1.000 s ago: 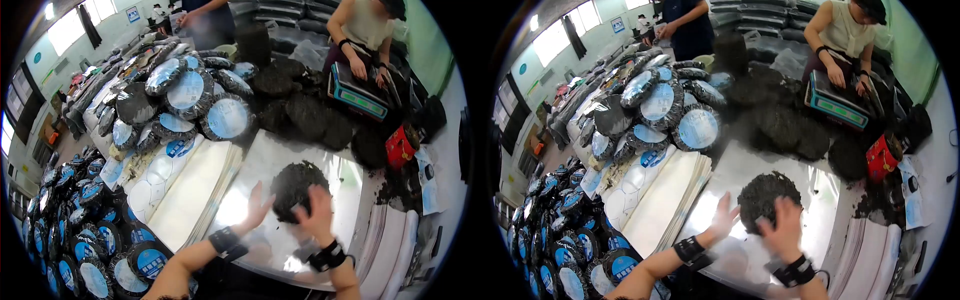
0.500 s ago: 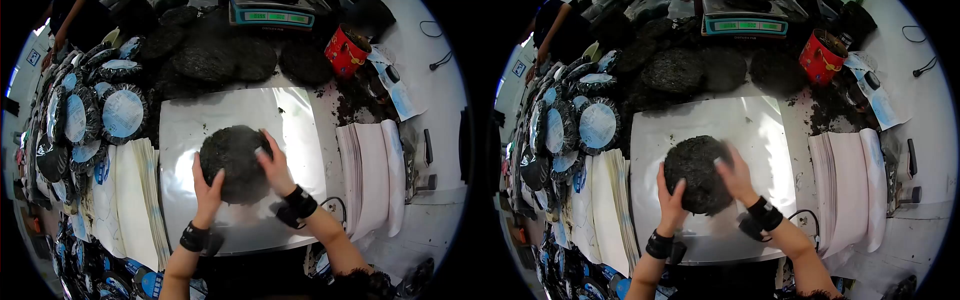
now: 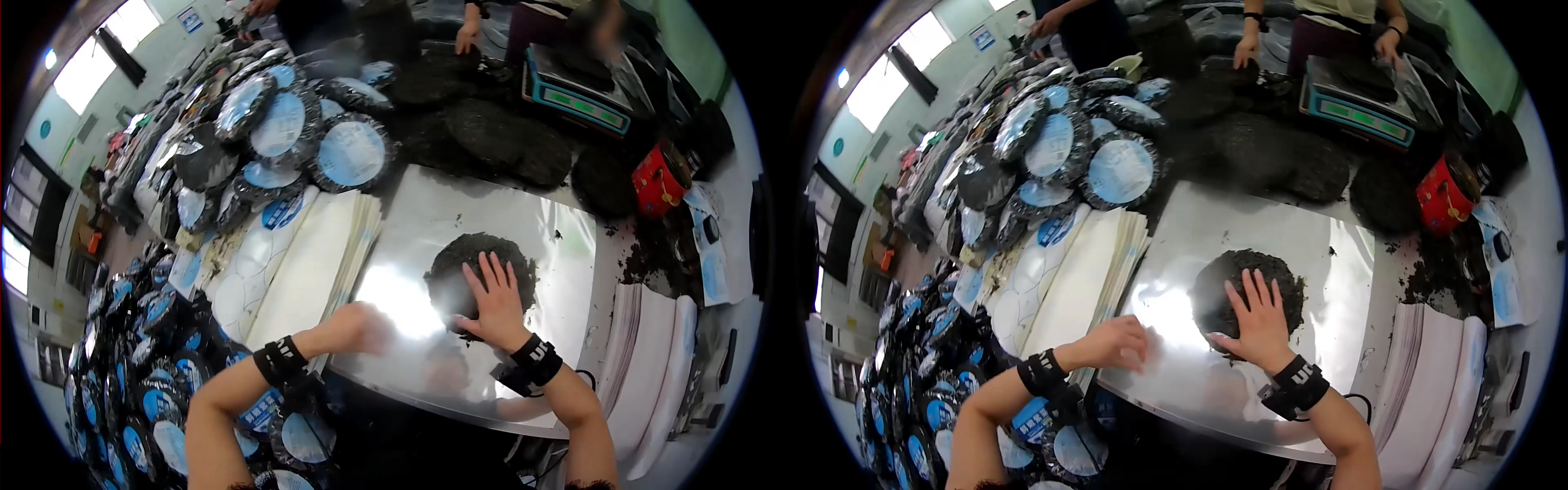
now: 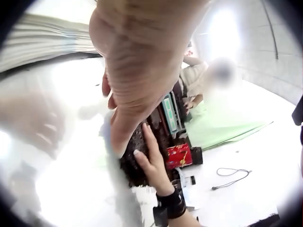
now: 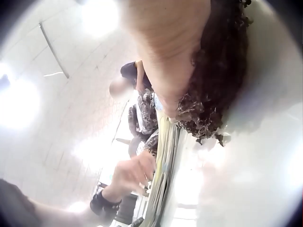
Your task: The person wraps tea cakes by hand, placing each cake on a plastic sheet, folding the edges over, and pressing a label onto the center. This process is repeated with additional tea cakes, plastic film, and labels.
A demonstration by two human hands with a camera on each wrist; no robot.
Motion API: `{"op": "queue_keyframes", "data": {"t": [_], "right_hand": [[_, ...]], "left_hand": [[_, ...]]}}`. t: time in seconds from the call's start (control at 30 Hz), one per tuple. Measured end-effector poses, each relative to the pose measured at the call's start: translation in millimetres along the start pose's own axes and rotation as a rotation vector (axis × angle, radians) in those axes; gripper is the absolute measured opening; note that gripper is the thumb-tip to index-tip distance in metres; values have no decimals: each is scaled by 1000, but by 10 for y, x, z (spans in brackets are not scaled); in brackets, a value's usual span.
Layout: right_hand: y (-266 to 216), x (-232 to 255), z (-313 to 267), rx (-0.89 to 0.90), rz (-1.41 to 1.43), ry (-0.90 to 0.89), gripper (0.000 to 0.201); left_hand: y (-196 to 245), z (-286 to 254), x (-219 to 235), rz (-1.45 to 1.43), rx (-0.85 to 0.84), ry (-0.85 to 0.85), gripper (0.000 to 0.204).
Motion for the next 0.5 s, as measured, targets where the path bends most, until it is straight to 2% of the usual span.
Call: {"op": "queue_keyframes", "data": {"t": [0.1,0.17,0.2,0.27,0.33,0.43,0.5], "right_hand": [[-35,-28,9,24,-12,8,93],[-30,-38,9,10,-10,22,92],[-41,-41,3,15,-16,24,93],[-39,-49,7,27,-36,25,93],[-69,-29,20,29,-52,4,96],[-55,-34,24,17,-51,-13,100],[-45,-37,36,37,-49,0,102]], "left_hand": [[-330,-247,-460,8,-3,-174,13],[-539,-317,-605,-50,-26,-64,15],[-522,-340,-655,-99,-40,-17,17],[-586,-327,-683,-28,-55,-75,16],[-395,-262,-552,118,-71,-178,15],[-285,-106,-656,410,68,-448,15],[-310,-140,-592,236,-34,-327,13]]}}
Point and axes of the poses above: each hand's wrist, its own z-axis towards the middle knuckle, its own x-axis out of the back of the hand, y = z × x, the point moved 1 cm from there along z, towards the middle knuckle, and after that the axes turned 4 degrees about x, right-handed, at the moved point
